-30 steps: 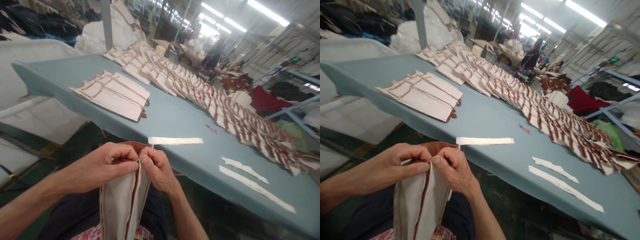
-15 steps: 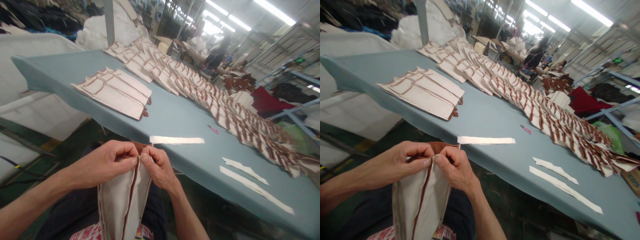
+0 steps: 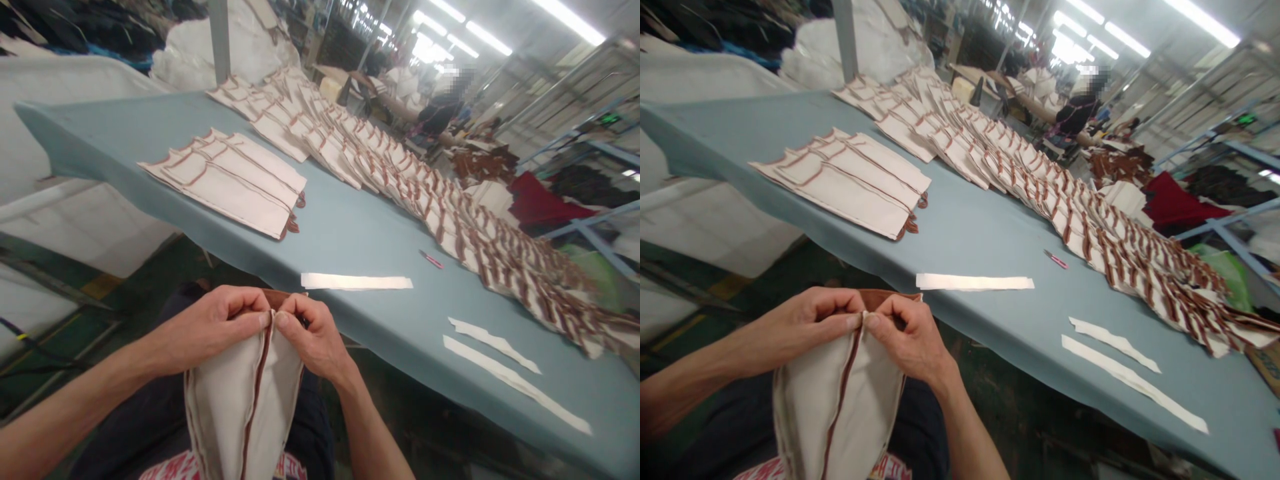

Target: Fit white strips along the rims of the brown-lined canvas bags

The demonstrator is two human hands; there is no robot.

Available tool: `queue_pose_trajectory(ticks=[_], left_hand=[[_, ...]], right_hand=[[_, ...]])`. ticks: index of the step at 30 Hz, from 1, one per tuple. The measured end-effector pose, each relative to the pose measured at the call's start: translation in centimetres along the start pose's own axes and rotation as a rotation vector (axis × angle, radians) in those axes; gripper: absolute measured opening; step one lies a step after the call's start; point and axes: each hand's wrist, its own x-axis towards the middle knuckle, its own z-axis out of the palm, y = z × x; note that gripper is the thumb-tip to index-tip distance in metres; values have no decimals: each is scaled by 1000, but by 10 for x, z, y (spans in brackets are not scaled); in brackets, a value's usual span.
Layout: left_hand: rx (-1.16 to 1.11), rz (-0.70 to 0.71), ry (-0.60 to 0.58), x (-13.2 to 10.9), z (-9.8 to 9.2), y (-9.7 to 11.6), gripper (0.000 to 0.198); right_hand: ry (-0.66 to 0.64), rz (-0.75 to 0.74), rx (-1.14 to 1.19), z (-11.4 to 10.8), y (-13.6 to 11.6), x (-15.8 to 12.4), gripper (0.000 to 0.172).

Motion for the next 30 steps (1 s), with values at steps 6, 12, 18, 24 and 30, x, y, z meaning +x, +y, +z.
queue_pose_trajectory(ticks=[6, 12, 18, 24, 30], left_hand=[[1, 6, 15, -2, -1, 6, 36], [73, -3, 29, -7, -1, 23, 36], [57, 61, -16, -22, -5, 15, 41], [22, 63, -61, -34, -7, 9, 47], [19, 88, -45, -38, -4, 11, 46]], right_hand=[[7, 0, 22, 1, -3, 1, 68], [-4, -31, 46, 1, -7, -1, 68], [-39, -59, 46, 1, -14, -7, 63], [-50, -97, 24, 2, -21, -13, 64], [-46, -99, 16, 2, -23, -18, 63]])
